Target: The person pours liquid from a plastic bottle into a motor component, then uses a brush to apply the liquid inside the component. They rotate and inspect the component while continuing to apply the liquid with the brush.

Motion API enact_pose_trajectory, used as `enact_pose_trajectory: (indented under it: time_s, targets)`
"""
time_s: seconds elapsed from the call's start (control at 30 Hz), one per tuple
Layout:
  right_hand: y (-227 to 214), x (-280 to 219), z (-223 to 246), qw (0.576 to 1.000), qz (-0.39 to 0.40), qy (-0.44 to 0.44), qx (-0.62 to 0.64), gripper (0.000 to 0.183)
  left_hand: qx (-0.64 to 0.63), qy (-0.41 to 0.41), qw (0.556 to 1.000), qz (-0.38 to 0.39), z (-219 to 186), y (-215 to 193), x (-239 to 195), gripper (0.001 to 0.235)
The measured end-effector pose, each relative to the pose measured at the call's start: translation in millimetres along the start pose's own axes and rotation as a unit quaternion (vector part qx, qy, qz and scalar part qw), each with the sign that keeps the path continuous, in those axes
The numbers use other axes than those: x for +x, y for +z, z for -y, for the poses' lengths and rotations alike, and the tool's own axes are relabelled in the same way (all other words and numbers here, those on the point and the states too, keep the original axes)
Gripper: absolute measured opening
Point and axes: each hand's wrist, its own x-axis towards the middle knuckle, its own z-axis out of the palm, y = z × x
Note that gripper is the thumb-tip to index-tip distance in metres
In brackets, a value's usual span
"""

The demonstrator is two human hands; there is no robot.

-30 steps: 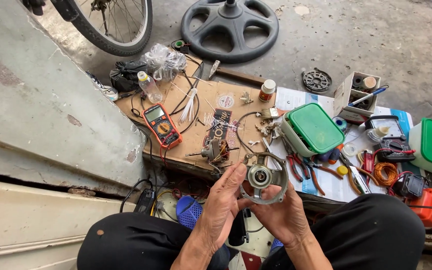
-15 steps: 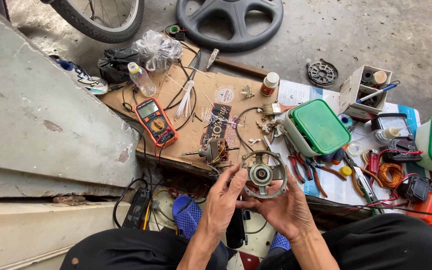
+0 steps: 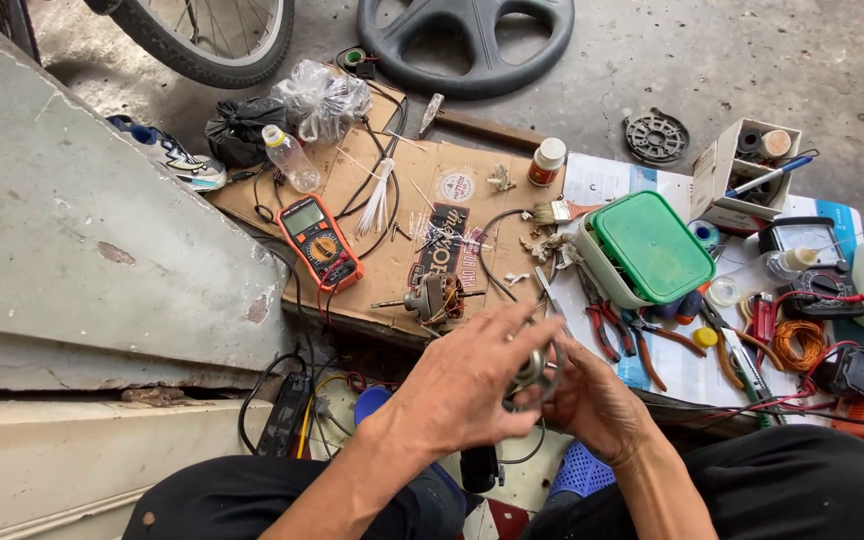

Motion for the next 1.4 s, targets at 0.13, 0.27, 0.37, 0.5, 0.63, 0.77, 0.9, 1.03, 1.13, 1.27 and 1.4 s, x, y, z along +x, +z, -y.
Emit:
enact_pose_trajectory:
  time_s: [0.13,0.27,0.37,0.5,0.63,0.77,0.9,1.03,1.13,1.27,1.4]
  targets:
    - [41.3,-24.5,14.4,0.988,-0.088,-0.066,-0.11,0.061,-0.277,-0.301,0.911,-0.057,-12.9,-9.3,7.4,0.103]
    - [65.7,-38.8,19.3,0.978,-0.126,-0.075,-0.15,0.091,-0.457,-0.484,0.746,-0.011,-10.5,9.5,9.4,0.119]
    - [43.8,-28.6,9.1,0.976,-0.124,-0.103,-0.146,0.085,-0.593,-0.511,0.617,-0.081,-10.4,28.2,16.7,0.114]
    - [45.9,-23.1,8.5,0.977,-0.136,-0.116,-0.117,0.075,-0.61,-0.507,0.602,-0.091,-15.2,26.4,26.0,0.098]
    - [48.0,-14.4,8.0,0.975,-0.149,-0.135,-0.097,0.068,-0.625,-0.504,0.584,-0.118,-15.5,23.5,31.9,0.079]
    - [42.2,7.6,7.6,0.979,-0.148,-0.134,-0.046,0.066,-0.611,-0.464,0.631,-0.11,-2.9,30.6,26.8,0.074]
    - [6.3,62.6,-4.2,0.974,-0.138,-0.181,-0.004,0.051,-0.405,-0.523,0.726,-0.187,29.5,76.6,4.7,0.104]
    - [2.3,100.1,-7.9,0.965,-0.176,-0.194,-0.006,0.035,-0.119,-0.439,0.832,-0.317,76.1,126.1,-10.4,0.054]
    - [-4.5,124.5,-13.1,0.962,-0.186,-0.201,-0.003,0.029,-0.072,-0.427,0.848,-0.305,96.6,144.1,-10.3,0.059]
    - [-0.5,141.8,-17.2,0.962,-0.204,-0.18,-0.032,0.029,0.008,-0.42,0.839,-0.346,118.2,166.7,-10.4,0.051]
    - [0.5,150.2,-16.9,0.963,-0.197,-0.182,-0.025,0.031,0.005,-0.434,0.826,-0.358,122.8,164.9,-11.4,0.034]
